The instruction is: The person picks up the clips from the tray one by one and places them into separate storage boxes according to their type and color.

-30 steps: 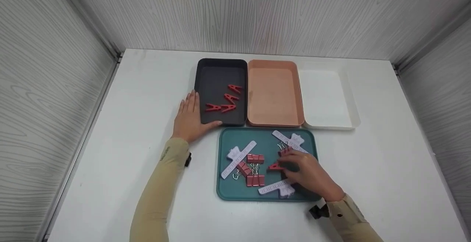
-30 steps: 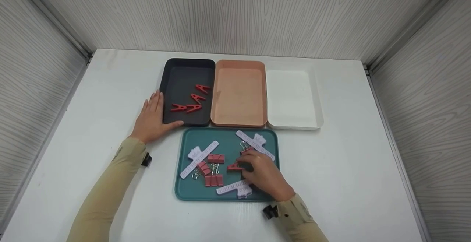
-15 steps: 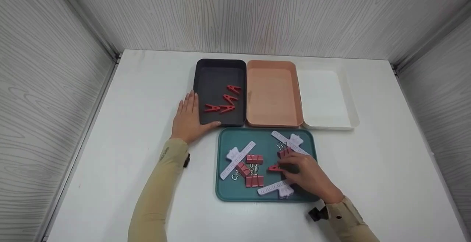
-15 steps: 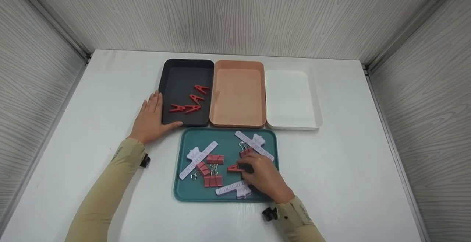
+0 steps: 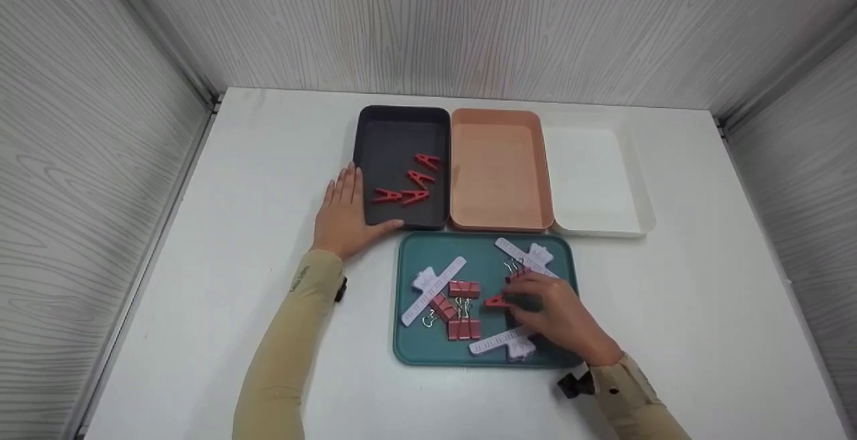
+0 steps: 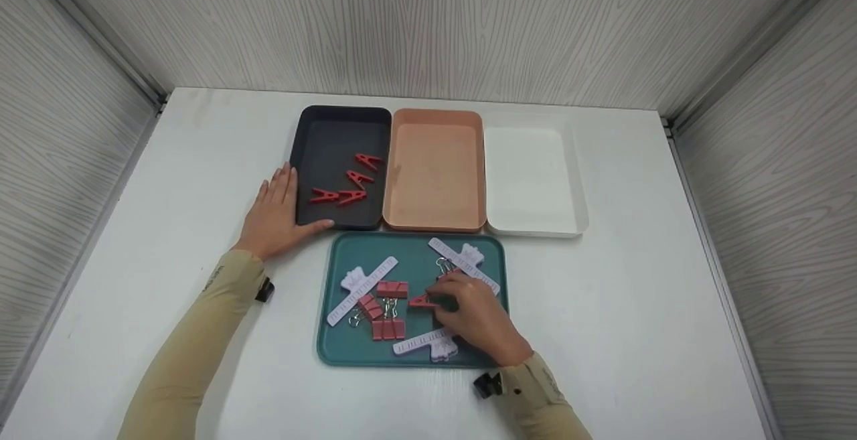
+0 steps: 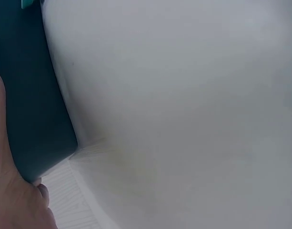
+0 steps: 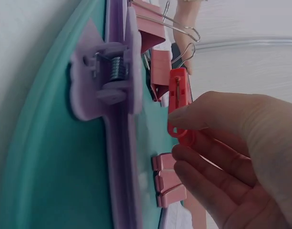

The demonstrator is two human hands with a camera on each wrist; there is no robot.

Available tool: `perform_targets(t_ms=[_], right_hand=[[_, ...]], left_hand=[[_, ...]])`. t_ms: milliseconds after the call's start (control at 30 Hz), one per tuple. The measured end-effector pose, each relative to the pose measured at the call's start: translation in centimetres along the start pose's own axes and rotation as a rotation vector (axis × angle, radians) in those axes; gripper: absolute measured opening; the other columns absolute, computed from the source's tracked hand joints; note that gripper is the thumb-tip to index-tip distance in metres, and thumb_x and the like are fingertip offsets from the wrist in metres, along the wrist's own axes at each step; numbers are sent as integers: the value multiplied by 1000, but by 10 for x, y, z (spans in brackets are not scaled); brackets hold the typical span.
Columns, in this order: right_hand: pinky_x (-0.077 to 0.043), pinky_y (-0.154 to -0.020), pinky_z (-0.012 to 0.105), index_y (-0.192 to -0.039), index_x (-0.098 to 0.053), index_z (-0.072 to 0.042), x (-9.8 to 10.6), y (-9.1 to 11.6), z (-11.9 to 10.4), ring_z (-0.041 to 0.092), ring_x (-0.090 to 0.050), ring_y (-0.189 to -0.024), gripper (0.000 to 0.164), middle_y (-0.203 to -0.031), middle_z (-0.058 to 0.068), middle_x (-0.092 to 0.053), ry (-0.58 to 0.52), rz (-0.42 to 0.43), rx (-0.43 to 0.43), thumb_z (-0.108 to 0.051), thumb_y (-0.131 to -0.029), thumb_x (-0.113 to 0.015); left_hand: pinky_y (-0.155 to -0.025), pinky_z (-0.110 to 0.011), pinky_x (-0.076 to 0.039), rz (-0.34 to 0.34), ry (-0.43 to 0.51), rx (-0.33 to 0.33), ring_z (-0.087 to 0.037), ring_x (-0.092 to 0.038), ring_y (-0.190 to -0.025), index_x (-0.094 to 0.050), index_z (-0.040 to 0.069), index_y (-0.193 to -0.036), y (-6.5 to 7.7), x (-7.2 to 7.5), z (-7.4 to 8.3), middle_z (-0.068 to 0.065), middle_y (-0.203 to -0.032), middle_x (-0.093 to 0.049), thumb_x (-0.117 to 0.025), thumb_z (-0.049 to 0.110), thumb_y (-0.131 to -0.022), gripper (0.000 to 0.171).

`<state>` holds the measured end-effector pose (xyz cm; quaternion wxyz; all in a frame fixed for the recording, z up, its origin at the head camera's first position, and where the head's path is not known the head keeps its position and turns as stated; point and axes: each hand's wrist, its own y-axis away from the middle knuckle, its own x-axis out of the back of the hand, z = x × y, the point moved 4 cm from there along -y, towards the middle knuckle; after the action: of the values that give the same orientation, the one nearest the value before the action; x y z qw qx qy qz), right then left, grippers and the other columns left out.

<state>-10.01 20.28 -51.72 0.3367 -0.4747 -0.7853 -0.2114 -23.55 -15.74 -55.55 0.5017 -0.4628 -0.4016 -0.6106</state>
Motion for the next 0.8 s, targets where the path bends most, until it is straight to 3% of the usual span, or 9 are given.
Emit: perform_targets(t_ms=[167,367,500,800], right_hand=[[-56,-95,36,-113,-79,-15,2,-9,-11,11,-65,-102,33,-109,-8,-71,1,28,66,-4,-83,-84],[-61,-80,42,-112,-79,-12,9,-20,-21,23,-67,-89,34,-106,5,-72,-10,49,135,2,-82,-83],[-61,-70,40,-113,-79,-13,19,-29,-28,17,-65,-82,36,-105,3,-72,2,81,177,3,-81,-84],[-58,-90,38,-115,-79,-14,51,-53,-52,11,-66,-102,36,-110,-5,-72,47,177,249,-3,-81,-86]], left_hand=[[-122,-37,6,-7,15,-2,-28,3,-155,0,-2,-161,0,2,1,-17,-169,2,-42,94,-78,133],[-123,-37,5,-13,22,0,-28,3,-155,0,-2,-161,1,4,2,-17,-169,2,-44,92,-78,133],[-123,-37,6,-12,29,4,-27,3,-155,-1,-2,-161,1,3,1,-17,-169,2,-44,92,-79,132],[-123,-38,5,-17,34,0,-28,4,-155,0,-2,-161,1,4,2,-17,-169,2,-45,93,-77,134]])
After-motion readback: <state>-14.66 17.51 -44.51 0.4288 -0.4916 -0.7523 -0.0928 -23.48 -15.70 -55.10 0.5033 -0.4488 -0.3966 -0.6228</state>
